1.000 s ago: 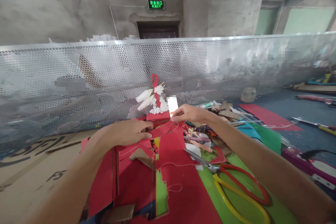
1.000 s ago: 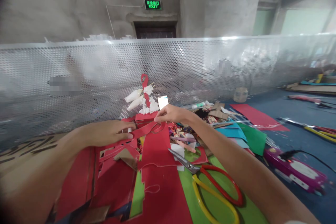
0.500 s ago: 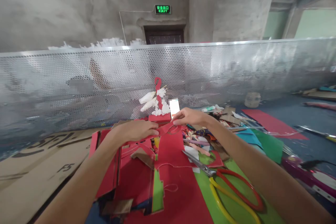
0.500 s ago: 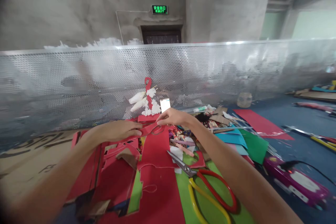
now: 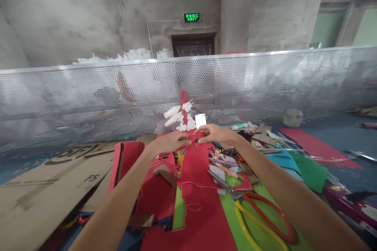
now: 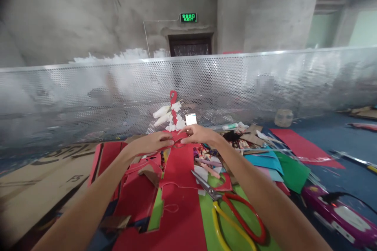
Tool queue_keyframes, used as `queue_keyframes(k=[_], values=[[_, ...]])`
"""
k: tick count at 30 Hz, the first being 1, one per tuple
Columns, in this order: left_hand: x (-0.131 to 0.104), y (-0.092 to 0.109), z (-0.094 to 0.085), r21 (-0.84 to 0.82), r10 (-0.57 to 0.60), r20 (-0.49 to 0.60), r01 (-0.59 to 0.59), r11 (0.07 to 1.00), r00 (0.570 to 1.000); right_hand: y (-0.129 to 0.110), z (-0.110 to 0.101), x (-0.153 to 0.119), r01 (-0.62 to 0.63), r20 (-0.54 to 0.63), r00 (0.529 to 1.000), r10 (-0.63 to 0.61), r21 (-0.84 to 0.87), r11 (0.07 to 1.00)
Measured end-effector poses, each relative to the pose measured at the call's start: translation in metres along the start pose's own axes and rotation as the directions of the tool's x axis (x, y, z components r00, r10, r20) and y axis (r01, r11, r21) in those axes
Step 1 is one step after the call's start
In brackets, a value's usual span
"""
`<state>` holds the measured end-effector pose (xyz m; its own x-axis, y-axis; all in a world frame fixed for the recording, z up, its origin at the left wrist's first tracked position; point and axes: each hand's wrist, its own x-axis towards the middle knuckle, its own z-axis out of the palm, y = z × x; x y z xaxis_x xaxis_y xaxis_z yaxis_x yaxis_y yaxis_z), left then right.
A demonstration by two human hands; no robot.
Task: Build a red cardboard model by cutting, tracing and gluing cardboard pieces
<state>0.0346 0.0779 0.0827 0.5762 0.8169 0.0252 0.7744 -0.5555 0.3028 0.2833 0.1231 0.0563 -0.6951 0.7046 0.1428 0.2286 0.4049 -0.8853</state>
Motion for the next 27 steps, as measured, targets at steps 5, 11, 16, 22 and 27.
queue_keyframes(k=[5,11,16,22,27], values=[[-0.005,0.004,0.001,0.089,-0.083,-0.042,0.086,0.992,0.996,0.007,0.016,0.008,0.033,-0.025,0.999,-0.037,-0.136,0.99],[-0.009,0.01,0.002,0.165,-0.106,0.002,0.104,0.981,0.994,0.015,0.024,0.012,0.022,0.03,0.999,-0.019,-0.113,0.993],[-0.006,-0.006,0.003,0.13,-0.045,0.019,0.042,0.991,0.999,0.021,0.016,0.007,-0.002,0.122,0.993,0.0,0.019,1.0],[-0.004,-0.016,0.003,0.09,0.0,0.011,-0.001,0.996,1.0,0.022,0.011,0.002,-0.122,0.199,0.977,0.072,0.253,0.96],[-0.005,-0.017,0.003,0.088,0.001,0.007,-0.002,0.996,1.0,0.021,0.013,0.005,-0.116,0.141,0.987,0.083,0.253,0.961]])
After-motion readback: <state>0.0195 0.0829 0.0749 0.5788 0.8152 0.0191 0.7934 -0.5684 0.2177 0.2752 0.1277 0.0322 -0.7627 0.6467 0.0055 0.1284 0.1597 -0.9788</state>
